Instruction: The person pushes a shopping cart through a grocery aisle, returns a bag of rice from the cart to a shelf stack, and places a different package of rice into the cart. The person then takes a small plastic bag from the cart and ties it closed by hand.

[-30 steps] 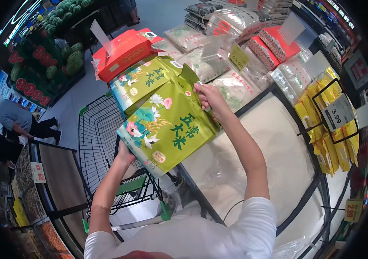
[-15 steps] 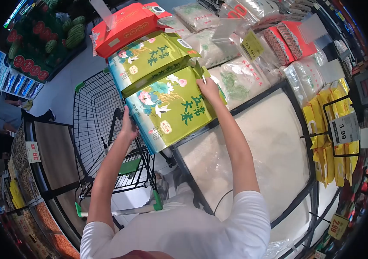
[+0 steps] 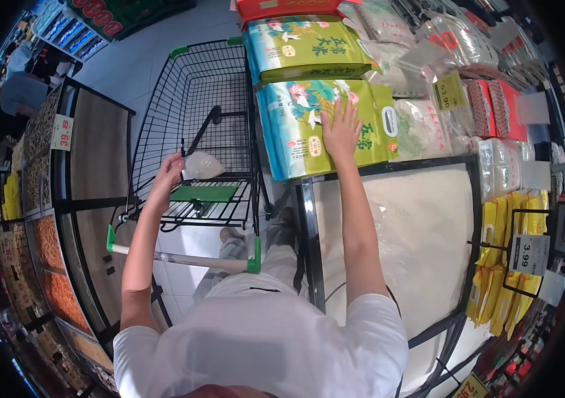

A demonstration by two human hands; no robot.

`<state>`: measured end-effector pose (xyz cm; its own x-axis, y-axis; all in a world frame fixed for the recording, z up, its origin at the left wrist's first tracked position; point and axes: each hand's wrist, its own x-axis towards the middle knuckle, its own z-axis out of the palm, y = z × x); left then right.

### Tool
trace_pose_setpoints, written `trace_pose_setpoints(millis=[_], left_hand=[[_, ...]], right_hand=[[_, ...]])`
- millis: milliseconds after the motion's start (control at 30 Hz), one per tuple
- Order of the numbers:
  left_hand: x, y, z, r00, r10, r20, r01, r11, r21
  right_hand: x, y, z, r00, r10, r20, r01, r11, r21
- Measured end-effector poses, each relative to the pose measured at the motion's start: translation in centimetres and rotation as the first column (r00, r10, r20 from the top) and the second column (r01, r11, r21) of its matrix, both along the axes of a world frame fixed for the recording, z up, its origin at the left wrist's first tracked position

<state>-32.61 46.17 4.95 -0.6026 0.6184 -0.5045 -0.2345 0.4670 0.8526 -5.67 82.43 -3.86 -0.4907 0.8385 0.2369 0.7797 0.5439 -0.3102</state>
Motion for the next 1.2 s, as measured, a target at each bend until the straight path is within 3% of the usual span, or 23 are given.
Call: trace_pose_setpoints(millis=[67,100,133,200,233,267,300,333,367,433,500,533,567,600,733,833,1200], left_hand=[[-1.8,-5.8,-0.4,0.996,-0.027,-0.086,0.029,0.999,0.022],[-2.4,-8.6,-0.4,0.99,-0.027,-0.138,0.02,0.998,-0.052],[-2.8,-11.3,-0.8,0.941,-0.064,-0.331,0.034,0.995,-0.095],[-2.9,-15.7,0.1,0.722,-0.147,-0.676,0.064,0.987,-0.146],[-3.2,-17.8,0.4,0.67,-0.197,-0.716,0.059,0.975,-0.213],[-3.9,-20.1,-1.0,0.555,-0.244,-0.795,0.057,0.965,-0.256],[-4.5,-22.4,-2.7,0.43,-0.286,-0.857,0.046,0.954,-0.295],[-4.7,-24.0,-3.4,0.431,-0.292,-0.854,0.054,0.953,-0.298],[-5.3,-25.6,-4.2,0.449,-0.357,-0.819,0.085,0.93,-0.358],[-5.6,-27.5,-4.4,0.51,-0.283,-0.812,0.073,0.955,-0.288],[-5.8,-28.8,-5.2,0.52,-0.245,-0.818,0.008,0.959,-0.282],[-5.6,-28.8,-4.7,0.535,-0.257,-0.805,-0.008,0.951,-0.309],[-5.4,-28.7,-4.4,0.551,-0.268,-0.79,-0.021,0.942,-0.334],[-5.4,-28.5,-4.6,0.497,-0.322,-0.806,-0.062,0.913,-0.403],[-6.3,-28.5,-4.3,0.56,-0.302,-0.772,-0.065,0.912,-0.404],[-6.8,-28.2,-4.3,0.543,-0.304,-0.783,-0.06,0.916,-0.398],[-11.2,-25.2,-4.9,0.548,-0.319,-0.774,-0.039,0.914,-0.404]], right_hand=[[0.3,-0.2,-0.6,1.0,-0.015,0.004,0.015,1.0,-0.008],[0.3,-0.1,-0.8,1.0,-0.022,-0.004,0.022,1.0,-0.013],[0.3,-0.6,-0.8,0.999,-0.033,-0.011,0.033,0.999,-0.017],[0.9,-2.9,-0.9,0.998,0.002,-0.069,-0.006,0.999,-0.053],[0.4,-5.2,0.1,0.995,0.015,-0.098,-0.022,0.997,-0.069],[0.5,-8.2,0.9,0.971,0.091,-0.22,-0.116,0.988,-0.106],[0.0,-13.0,3.6,0.97,0.103,-0.219,-0.127,0.987,-0.1],[-0.7,-17.5,5.1,0.926,0.124,-0.357,-0.19,0.97,-0.155],[-0.8,-21.3,4.9,0.925,0.108,-0.364,-0.184,0.966,-0.181],[-1.7,-30.0,6.9,0.948,0.011,-0.318,-0.112,0.948,-0.299],[-1.5,-36.2,4.5,0.981,-0.036,-0.19,-0.022,0.956,-0.294],[-1.7,-38.9,4.6,0.998,-0.048,-0.044,0.034,0.961,-0.275],[-1.9,-40.8,4.5,0.992,0.028,0.12,-0.036,0.997,0.062],[-2.5,-41.6,4.5,0.997,-0.012,0.082,0.011,1.0,0.018],[-4.1,-42.1,4.6,0.994,-0.107,-0.03,0.107,0.994,-0.012],[-4.7,-41.9,4.6,0.993,-0.1,0.056,0.102,0.994,-0.027],[-9.6,-38.6,4.9,0.993,-0.119,0.021,0.12,0.991,-0.06]])
